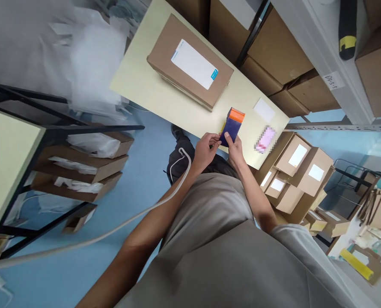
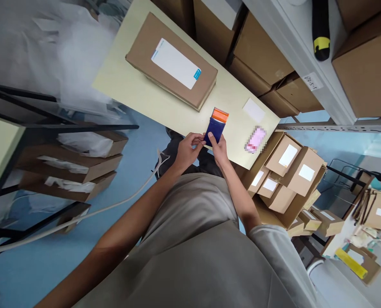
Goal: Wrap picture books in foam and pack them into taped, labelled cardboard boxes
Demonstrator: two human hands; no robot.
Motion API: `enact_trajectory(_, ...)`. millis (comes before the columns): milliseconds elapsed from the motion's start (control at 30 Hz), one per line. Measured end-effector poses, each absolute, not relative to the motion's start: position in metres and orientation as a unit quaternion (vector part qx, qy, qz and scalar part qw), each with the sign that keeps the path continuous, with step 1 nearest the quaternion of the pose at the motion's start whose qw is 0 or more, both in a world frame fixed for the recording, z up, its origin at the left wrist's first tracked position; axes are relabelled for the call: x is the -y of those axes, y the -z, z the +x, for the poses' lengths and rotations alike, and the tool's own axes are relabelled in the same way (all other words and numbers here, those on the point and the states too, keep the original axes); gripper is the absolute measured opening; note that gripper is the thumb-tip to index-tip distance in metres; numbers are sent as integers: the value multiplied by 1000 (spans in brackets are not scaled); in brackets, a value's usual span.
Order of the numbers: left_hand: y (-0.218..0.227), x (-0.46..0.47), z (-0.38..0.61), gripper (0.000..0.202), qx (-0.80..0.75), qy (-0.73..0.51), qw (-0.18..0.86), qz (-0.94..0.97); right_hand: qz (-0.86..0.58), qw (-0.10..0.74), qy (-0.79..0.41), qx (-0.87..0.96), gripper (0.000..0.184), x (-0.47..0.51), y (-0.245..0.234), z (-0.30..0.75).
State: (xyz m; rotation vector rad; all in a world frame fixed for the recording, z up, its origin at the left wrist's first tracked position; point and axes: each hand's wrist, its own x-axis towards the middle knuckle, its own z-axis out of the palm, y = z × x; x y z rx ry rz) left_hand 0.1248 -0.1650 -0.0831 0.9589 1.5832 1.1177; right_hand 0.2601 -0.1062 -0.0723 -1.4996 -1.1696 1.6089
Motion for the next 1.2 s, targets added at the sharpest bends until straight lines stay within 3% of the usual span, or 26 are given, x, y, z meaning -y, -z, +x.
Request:
enact_trajectory(267,76,178,90,23,-637,-418,486,427,-550,273,-617,494,65,118,78,248)
enact_trajectory(500,73,175,64,63,-653,-477,442,387,-501,153,-469,711,65,126,74,285)
enact_trajectory(633,53,176,53,54,-637,-465,447,423,-429,96,-379,814,60,117,78,306)
enact_trajectory(833,29,184,41,46,-628,-449,416,480,-348,62,-338,873,50,104,75,320)
enact_trajectory(1200,38,188,34,30,-636,-415,420,497,-269,35,-313,910,44,102,59,331)
